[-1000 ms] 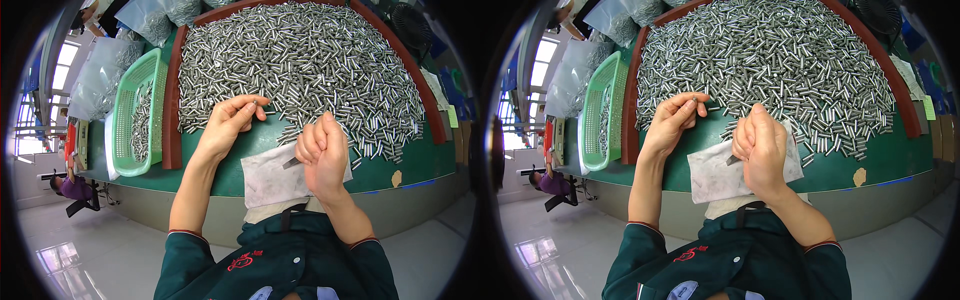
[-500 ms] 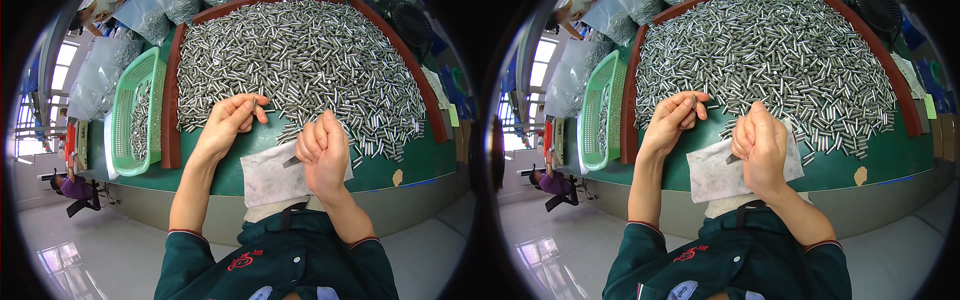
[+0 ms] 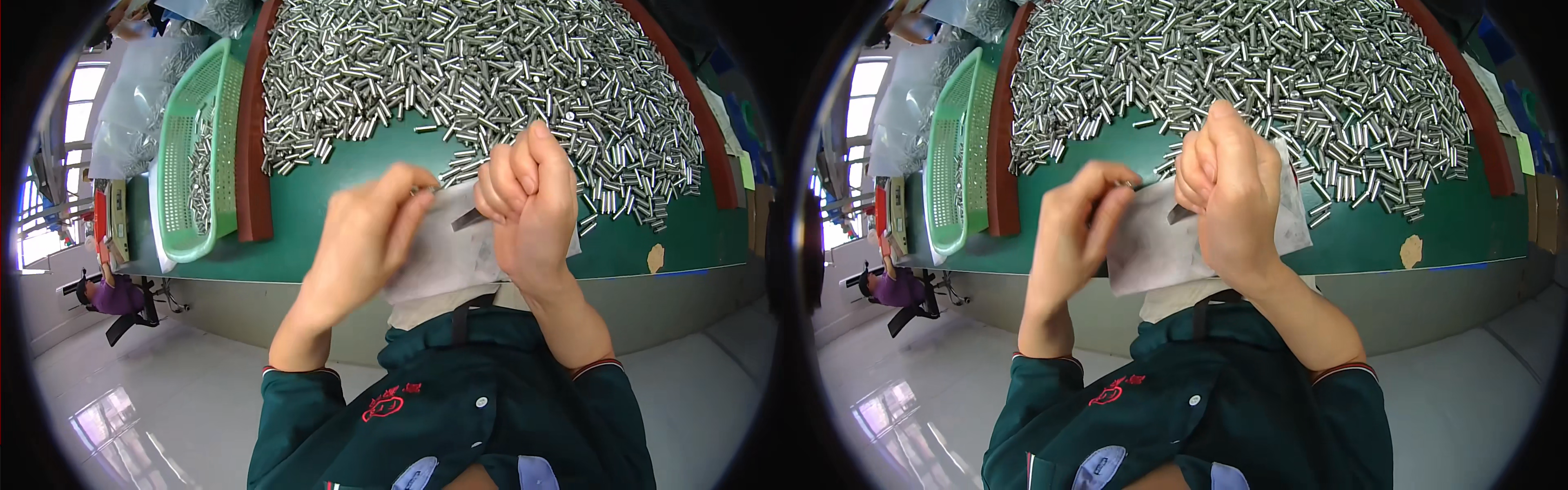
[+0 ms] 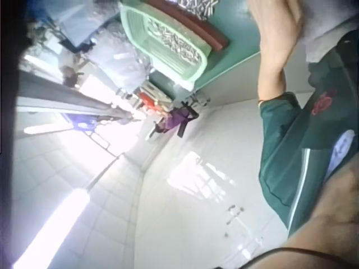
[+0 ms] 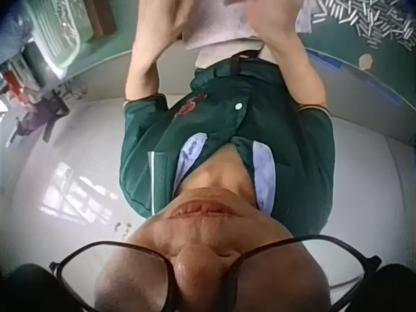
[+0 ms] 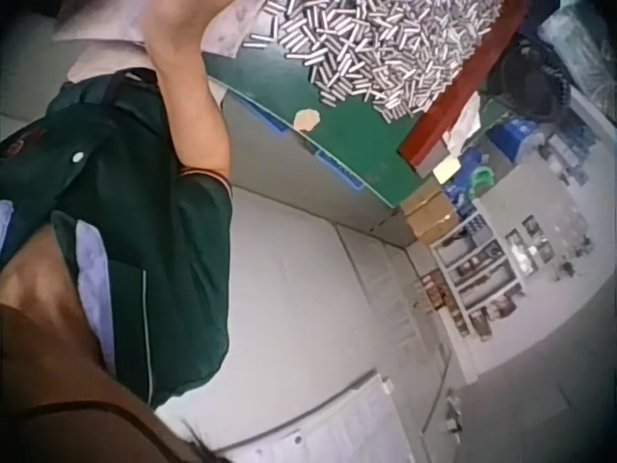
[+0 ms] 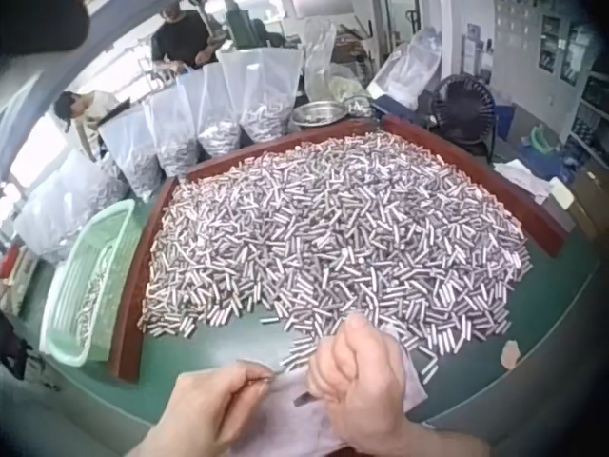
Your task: Manually inspect and clean small metal pins using a tool and cloth on a workbench.
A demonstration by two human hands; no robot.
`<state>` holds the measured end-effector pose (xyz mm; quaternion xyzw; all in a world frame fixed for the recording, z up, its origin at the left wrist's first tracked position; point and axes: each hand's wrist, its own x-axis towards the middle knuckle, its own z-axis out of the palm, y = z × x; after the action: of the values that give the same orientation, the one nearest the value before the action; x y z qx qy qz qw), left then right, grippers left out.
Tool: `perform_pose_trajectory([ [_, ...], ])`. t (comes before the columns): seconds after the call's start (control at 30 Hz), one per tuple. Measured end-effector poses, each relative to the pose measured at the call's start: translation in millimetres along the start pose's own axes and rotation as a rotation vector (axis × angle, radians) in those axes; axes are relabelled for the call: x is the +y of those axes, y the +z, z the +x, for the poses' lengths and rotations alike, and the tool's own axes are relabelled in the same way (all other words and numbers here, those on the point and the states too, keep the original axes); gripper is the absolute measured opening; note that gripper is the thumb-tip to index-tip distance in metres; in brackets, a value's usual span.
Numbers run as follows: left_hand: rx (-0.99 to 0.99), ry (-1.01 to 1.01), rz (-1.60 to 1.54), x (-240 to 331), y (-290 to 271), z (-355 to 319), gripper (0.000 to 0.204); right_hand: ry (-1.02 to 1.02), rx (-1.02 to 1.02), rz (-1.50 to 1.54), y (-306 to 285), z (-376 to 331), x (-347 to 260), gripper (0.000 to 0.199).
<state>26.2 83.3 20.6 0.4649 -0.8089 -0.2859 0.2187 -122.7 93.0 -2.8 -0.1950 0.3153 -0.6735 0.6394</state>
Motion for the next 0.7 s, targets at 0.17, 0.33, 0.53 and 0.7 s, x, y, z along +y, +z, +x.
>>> perform_pose_trajectory([
  [0.17, -0.052, 0.082, 0.162, -1, 26, -21, 0.013, -0.017, -0.020, -0.010, -2, 0, 2, 0.037],
  [0.33, -0.011, 0.015, 0.171, -4, 34, -24, 0.012, -0.027, -0.022, -0.009, -4, -3, 0, 0.038],
  [0.53, 0.057, -0.020, 0.097, -3, 37, -25, 0.010, -0.090, -0.013, 0.039, -2, -4, 0, 0.039],
  [0.7, 0.074, -0.048, 0.073, -4, 38, -25, 0.011, -0.087, -0.004, 0.036, -3, -3, 1, 0.039],
])
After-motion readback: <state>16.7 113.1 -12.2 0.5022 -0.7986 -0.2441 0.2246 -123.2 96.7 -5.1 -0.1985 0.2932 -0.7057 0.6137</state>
